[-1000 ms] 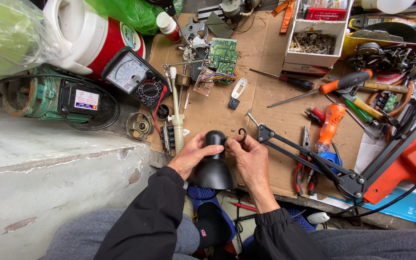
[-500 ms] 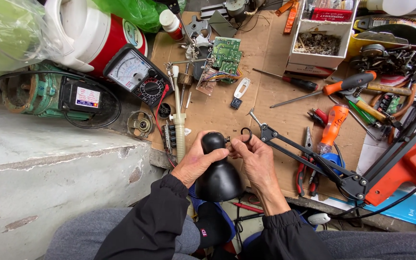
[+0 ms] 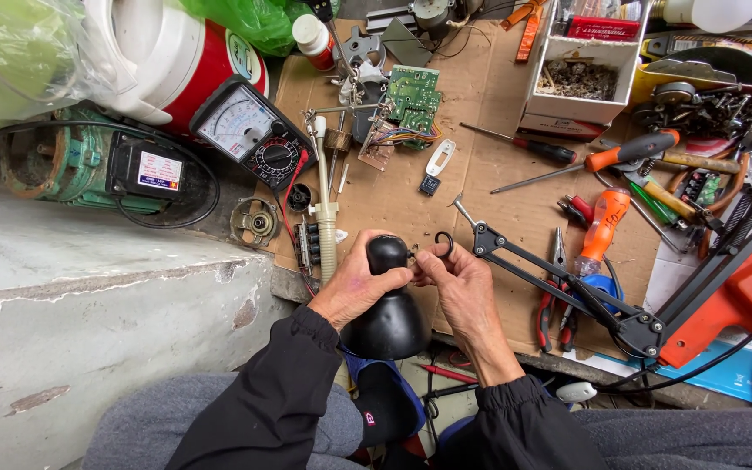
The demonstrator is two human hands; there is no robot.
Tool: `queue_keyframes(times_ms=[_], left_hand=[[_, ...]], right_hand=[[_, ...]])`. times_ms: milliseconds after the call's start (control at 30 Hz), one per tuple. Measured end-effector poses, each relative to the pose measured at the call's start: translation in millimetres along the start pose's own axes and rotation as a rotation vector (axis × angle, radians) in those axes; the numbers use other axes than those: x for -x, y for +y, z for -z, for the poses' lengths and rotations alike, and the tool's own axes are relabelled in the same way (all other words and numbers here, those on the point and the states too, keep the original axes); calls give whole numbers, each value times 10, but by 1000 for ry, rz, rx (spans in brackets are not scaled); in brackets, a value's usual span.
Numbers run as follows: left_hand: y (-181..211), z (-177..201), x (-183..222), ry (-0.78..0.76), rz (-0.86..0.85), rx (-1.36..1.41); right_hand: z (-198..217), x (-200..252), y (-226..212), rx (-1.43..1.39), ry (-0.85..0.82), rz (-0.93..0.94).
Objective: Repairing a desk lamp by disassembling the socket and testing the wiring with a multimeter
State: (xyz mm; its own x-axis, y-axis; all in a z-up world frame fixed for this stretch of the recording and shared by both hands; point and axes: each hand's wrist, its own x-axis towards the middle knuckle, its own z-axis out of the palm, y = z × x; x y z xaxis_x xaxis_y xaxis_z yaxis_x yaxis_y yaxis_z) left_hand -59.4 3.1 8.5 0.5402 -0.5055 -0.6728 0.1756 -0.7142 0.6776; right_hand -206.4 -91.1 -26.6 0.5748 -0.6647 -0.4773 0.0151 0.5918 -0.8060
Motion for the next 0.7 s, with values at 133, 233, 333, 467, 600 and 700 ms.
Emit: queue_keyframes(times_ms=[133, 233, 333, 467, 600, 700], left_hand=[[12, 24, -74, 10, 23, -23], [-29, 75, -104, 7, 19, 53], [-16, 82, -53, -37, 22, 155], [115, 35, 66, -70, 13, 291], [177, -27, 181, -40, -42, 332], [152, -73, 180, -11, -73, 251]], right_hand=[[-58, -7, -18, -54, 4, 12], [-156, 49, -100, -115, 28, -67], [-155, 48, -40, -58, 16, -97], [-116, 17, 28, -26, 83, -80], [-195, 71, -92, 75, 145, 23], [-280, 161, -186, 185, 169, 91]])
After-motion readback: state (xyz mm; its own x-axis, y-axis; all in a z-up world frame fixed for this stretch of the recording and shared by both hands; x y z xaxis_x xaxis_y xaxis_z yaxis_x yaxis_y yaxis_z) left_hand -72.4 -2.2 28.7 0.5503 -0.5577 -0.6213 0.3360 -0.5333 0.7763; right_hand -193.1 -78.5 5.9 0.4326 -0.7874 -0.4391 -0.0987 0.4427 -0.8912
